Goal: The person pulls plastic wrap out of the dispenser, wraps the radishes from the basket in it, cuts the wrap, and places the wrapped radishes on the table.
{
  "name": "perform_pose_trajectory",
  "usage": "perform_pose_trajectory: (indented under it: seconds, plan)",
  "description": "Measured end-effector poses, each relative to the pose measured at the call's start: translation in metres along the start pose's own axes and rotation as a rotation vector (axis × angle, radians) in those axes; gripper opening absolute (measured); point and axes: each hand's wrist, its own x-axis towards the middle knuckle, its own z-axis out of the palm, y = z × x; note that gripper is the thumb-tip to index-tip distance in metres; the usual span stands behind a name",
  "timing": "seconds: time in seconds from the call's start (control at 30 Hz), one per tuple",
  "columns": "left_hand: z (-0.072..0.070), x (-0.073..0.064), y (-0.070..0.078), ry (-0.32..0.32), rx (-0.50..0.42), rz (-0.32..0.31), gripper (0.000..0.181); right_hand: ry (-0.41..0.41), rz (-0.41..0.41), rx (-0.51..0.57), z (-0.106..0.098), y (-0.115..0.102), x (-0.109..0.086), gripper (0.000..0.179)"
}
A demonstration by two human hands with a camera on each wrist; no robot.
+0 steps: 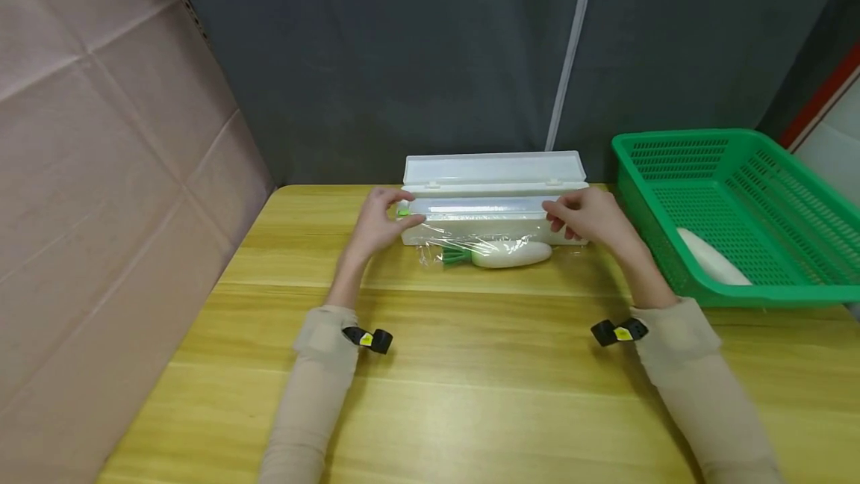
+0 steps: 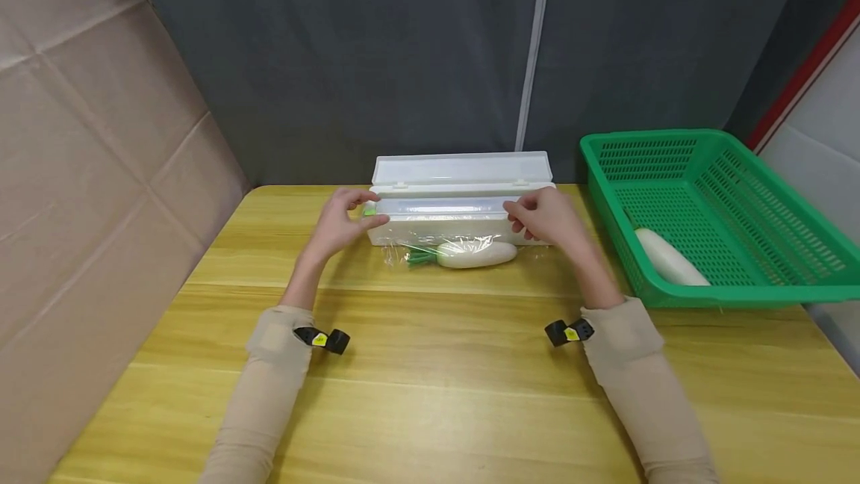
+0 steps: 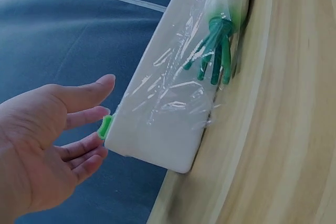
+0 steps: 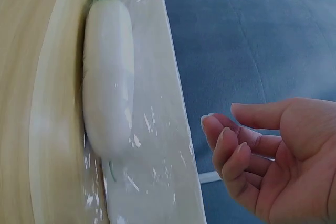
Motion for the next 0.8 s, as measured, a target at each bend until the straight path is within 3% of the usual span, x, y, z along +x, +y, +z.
perform_pose_trajectory:
  seconds: [0.37, 0.8]
  plan:
    - [0.005, 0.004, -0.014, -0.066, 0.018, -0.063, 0.06, -0.023, -0.144, 0.029, 0.019, -0.02, 0.015, 0.031]
    - [0.011, 0.004, -0.024, -0.12, -0.031, -0.048, 0.069, -0.087, -0.257, 0.08, 0.06, -0.052, 0.036, 0.021]
